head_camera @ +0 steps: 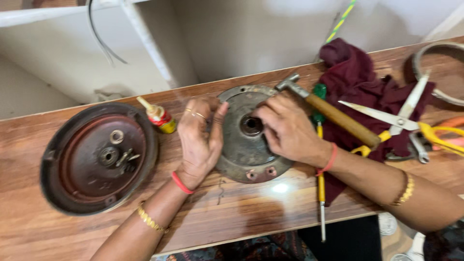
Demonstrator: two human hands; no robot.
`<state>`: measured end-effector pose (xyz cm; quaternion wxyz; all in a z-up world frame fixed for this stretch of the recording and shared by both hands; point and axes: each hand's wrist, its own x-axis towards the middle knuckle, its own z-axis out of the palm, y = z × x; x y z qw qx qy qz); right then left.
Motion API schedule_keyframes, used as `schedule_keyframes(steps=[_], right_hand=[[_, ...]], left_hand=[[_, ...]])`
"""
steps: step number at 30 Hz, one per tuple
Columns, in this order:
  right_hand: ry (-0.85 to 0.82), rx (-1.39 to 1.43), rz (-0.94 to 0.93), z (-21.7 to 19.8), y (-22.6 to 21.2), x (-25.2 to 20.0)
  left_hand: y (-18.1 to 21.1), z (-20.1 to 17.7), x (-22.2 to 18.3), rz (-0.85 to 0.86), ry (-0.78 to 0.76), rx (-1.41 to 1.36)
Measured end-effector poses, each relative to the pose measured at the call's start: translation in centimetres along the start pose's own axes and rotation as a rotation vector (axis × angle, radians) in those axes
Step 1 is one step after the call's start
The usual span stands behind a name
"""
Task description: The person uses a pair of scissors to scrape and clean the central bearing area of a circular motor housing. They then flip the housing over and use a hammer to tap the central shaft, followed by applying a small amount of lubricant from a tube.
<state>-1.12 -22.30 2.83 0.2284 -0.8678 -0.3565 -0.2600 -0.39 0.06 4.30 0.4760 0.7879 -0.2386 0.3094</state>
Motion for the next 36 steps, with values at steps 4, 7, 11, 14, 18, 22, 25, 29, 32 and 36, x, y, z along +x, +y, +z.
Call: schedule_keyframes(steps=[4, 7, 11, 14, 18, 22, 25, 29, 32, 36], right_hand=[[0.025, -0.003, 0.055, 0.4, 0.1, -0.4], [0.081, -0.025, 0.062, -0.3, 0.2, -0.4], [0.013, -0.132, 0.242, -2.0, 1.6, -0.2], [-0.098, -0.217, 0.323, -3.2, 2.7, -0.2], [-0.197, -0.152, 0.434, -6.5, 2.6, -0.5], [-0.133, -0.233, 0.343, -14.1, 3.8, -4.1], [-0.375, -0.449, 0.691, -15.8, 5.1, -8.9], [-0.464, -0.597, 0.518, -15.3, 6.3, -13.7], [-0.569, -0.596, 0.622, -15.2, 7.2, -15.5], [-0.515, -0.621, 0.544, -14.8, 9.2, -15.3]], left_hand=[[2.3, 1.6, 3.0, 0.157, -0.082, 0.133], [4.2, 4.6, 5.5, 0.248, -0.172, 0.137], [5.5, 7.3, 6.8, 0.337, -0.086, 0.066], [4.9, 7.7, 6.3, 0.16, -0.213, 0.049], [2.1, 6.5, 5.6, -0.216, -0.384, 0.237], [-2.1, 3.4, 4.1, -0.072, -0.146, -0.01], [-4.5, 2.7, 2.6, -0.244, -0.222, -0.032], [-5.9, 3.3, 2.1, -0.072, -0.328, 0.007], [-6.2, 3.3, 2.1, -0.143, -0.379, -0.072], [-5.8, 3.2, 2.1, -0.134, -0.357, -0.083]])
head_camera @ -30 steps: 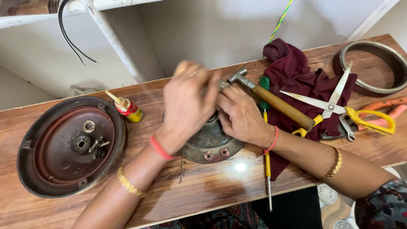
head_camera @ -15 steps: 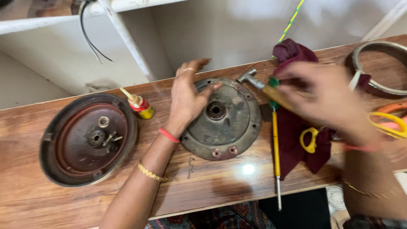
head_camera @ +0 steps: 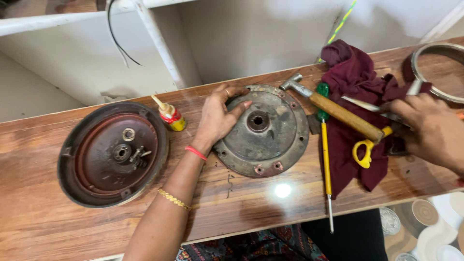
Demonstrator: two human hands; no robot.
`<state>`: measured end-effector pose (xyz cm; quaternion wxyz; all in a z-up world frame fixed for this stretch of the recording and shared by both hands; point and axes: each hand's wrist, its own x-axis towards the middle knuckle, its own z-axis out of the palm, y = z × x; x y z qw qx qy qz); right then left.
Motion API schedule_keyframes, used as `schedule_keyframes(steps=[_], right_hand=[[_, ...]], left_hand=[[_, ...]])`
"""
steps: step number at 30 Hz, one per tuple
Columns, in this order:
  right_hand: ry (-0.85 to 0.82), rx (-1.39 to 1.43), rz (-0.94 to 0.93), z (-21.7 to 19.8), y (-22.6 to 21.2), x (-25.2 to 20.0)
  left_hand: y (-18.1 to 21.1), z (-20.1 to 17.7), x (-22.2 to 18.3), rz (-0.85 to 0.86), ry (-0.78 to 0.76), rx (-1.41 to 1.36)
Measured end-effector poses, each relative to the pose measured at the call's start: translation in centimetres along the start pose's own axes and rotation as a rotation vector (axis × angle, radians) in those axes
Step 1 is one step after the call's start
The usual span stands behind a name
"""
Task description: The person uses a pair of scissors to scrape and clean the central bearing area of a circular motor housing. They then flip the housing over and use a hammer to tap the central shaft, followed by applying a small amount of lubricant from a tube.
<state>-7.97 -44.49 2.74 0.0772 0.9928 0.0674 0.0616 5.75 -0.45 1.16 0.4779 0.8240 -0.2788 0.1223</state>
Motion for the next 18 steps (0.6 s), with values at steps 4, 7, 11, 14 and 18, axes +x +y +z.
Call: schedule_keyframes(steps=[4, 7, 11, 14, 18], right_hand=[[0.176, 0.131, -0.036, -1.5, 0.2, -0.5], [0.119, 0.104, -0.03, -3.3, -1.2, -0.4], [-0.079, 0.076, -0.039, -6.1, -3.2, 0.8], [-0.144, 0.151, -0.013, -7.4, -3.8, 1.3], [0.107, 0.056, -0.03, -8.9, -3.3, 1.0]], left_hand=[[0.2, -0.1, -0.1, -0.006, 0.012, -0.014], [0.2, -0.2, 0.0, -0.064, -0.007, 0.005], [0.4, -0.3, 0.0, -0.042, 0.0, -0.003], [0.4, -0.4, 0.2, -0.045, -0.005, -0.005], [0.1, -0.2, 0.1, -0.058, -0.014, 0.016]])
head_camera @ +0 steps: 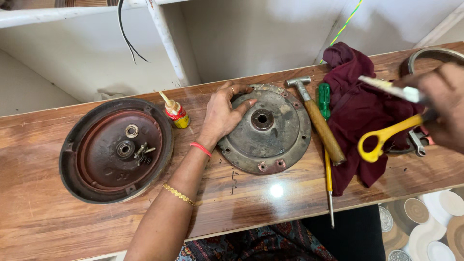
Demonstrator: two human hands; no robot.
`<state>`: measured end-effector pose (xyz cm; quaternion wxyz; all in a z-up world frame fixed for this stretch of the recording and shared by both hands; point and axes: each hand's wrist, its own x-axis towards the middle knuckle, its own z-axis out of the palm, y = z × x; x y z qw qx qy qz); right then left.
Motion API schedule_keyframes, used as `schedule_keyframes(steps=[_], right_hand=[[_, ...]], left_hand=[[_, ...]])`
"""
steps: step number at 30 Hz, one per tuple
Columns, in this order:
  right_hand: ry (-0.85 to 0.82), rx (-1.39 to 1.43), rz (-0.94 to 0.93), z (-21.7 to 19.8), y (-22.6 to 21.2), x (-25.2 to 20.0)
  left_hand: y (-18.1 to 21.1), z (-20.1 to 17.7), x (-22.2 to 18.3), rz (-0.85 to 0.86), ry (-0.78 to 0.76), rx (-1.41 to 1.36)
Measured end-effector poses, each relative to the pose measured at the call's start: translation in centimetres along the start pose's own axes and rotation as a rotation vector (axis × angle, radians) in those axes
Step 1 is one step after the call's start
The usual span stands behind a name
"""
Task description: The person uses a pair of scissors to scrape and clean the central bearing area of a circular motor housing. They then flip the housing over and use a hammer to tap the central shaft, followed by applying a small amount of lubricant from a tube.
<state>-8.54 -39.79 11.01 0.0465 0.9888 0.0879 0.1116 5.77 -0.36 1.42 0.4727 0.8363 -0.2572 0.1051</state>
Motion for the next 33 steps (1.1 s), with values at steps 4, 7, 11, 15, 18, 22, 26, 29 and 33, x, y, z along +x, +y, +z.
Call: schedule_keyframes(steps=[4, 7, 11, 15, 18, 22, 26, 29, 33], right_hand=[[-0.047, 0.042, -0.074, -1.5, -1.2, 0.5], [0.079, 0.053, -0.443, -1.4, -4.7, 1.7], [-0.05, -0.075, -0.217, -1.7, -10.8, 2.8], [-0.063, 0.135, -0.109, -2.0, -14.9, 5.0], [0.005, 0.15, -0.086, -1.8, -16.6, 5.6], [0.032, 0.129, -0.082, -1.1, -17.2, 5.6], [0.082, 0.152, -0.06, -0.3, -17.4, 5.0], [0.158, 0.164, -0.096, 0.1, -17.6, 4.9], [0.15, 0.121, -0.054, 0.9, -18.0, 4.6]], left_hand=[[0.2, -0.1, 0.1, -0.017, -0.005, -0.005], [0.5, -0.2, 0.1, -0.038, -0.004, 0.003], [0.3, -0.3, 0.1, -0.015, -0.004, -0.002], [0.0, -0.1, 0.1, -0.028, -0.002, -0.022], [-0.2, -0.1, 0.0, 0.002, 0.011, -0.014], [-0.4, 0.0, 0.1, 0.033, 0.025, -0.018], [-0.5, 0.2, 0.1, -0.001, 0.007, -0.003], [-0.3, 0.0, 0.2, 0.003, 0.005, -0.009], [-0.2, 0.0, 0.1, -0.009, -0.003, 0.023]])
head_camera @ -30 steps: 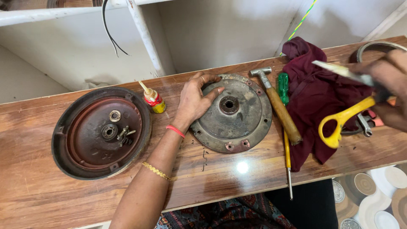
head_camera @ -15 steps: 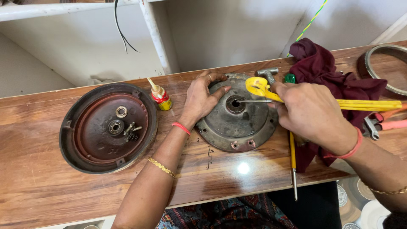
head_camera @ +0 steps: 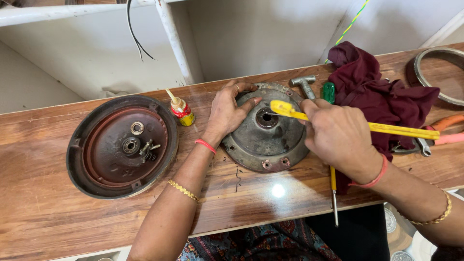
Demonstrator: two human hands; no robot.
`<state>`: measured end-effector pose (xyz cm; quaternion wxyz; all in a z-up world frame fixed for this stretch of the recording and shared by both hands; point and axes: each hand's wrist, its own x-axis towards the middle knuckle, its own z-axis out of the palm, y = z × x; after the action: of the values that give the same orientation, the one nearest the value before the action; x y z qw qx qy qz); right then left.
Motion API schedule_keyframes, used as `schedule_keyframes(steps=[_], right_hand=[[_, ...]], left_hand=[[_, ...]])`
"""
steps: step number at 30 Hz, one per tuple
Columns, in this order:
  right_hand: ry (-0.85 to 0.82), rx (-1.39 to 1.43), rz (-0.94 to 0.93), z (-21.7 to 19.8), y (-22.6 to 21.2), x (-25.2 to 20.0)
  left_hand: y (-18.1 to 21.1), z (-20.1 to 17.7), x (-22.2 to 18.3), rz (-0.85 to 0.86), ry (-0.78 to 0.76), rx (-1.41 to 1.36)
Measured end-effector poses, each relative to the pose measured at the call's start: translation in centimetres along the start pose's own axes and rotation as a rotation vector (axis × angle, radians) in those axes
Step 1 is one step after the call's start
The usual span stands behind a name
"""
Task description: The person uses a pair of scissors to scrape and clean the central bearing area of a circular motor housing. They then flip the housing over and use a hammer to tap the central shaft, followed by applying a small amount of lubricant from a tube.
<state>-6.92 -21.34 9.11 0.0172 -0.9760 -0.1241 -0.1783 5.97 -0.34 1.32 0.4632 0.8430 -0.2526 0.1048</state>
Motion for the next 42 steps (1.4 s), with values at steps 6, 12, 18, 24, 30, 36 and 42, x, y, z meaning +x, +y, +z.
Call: schedule_keyframes(steps=[6, 12, 18, 24, 30, 36, 42], right_hand=[[0.044, 0.042, -0.145, 1.0, 1.6, 1.3], [-0.124, 0.128, -0.197, 0.9, 3.8, 3.9], [-0.154, 0.155, -0.251, 0.7, 4.0, 4.4], [-0.202, 0.18, -0.353, 0.4, 4.5, 5.1], [-0.172, 0.087, -0.397, 0.0, 4.4, 5.1], [-0.008, 0.054, -0.207, 0.2, 2.8, 1.6], [0.052, 0.023, -0.107, 1.2, 1.2, 0.4]], left_hand=[[0.0, 0.5, 0.1, -0.005, 0.0, 0.037], [0.1, 0.5, 0.1, -0.026, -0.025, 0.054], [0.3, 0.3, 0.2, -0.076, -0.031, 0.032], [0.0, 0.3, 0.2, -0.073, -0.041, 0.041], [0.0, 0.2, 0.1, -0.106, -0.035, 0.019], [-0.4, 0.0, 0.1, -0.075, -0.042, 0.021], [-0.5, 0.2, 0.2, -0.104, -0.043, 0.024]])
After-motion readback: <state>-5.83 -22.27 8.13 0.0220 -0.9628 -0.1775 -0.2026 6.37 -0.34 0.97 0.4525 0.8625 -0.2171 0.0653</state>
